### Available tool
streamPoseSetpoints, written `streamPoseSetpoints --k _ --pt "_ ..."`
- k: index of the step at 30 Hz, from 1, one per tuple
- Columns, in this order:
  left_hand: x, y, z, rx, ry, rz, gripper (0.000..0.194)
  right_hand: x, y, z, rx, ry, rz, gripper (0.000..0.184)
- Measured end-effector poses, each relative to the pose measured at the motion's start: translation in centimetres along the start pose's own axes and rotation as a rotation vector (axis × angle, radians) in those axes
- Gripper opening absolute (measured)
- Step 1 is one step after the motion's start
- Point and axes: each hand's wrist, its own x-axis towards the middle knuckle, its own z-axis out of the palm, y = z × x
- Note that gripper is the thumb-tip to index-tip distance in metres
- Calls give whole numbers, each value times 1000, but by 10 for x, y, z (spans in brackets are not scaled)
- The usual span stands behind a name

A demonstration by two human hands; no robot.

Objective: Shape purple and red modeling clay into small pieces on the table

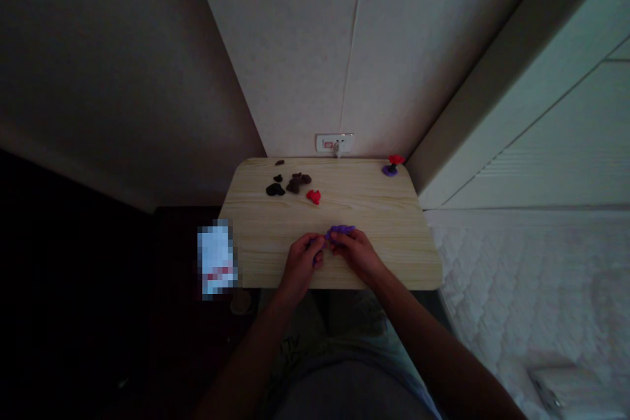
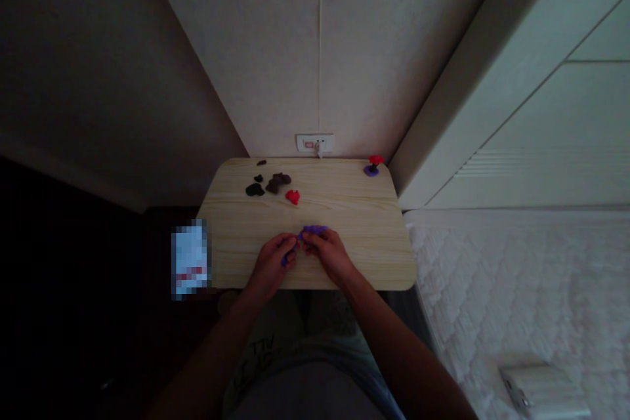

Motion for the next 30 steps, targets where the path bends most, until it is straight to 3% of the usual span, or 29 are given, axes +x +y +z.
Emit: streamPoseSetpoints --k 11,18,30 --pt "3 -3 -2 62 -13 -13 45 1 3 -1 -84 -38 -75 21" --pt "6 -2 -4 147 51 27 36 0 -2 -1 -149 -66 -99 21" --pt "4 -3 11 -82 36 -28 28 0 8 6 126 -26 -12 21"
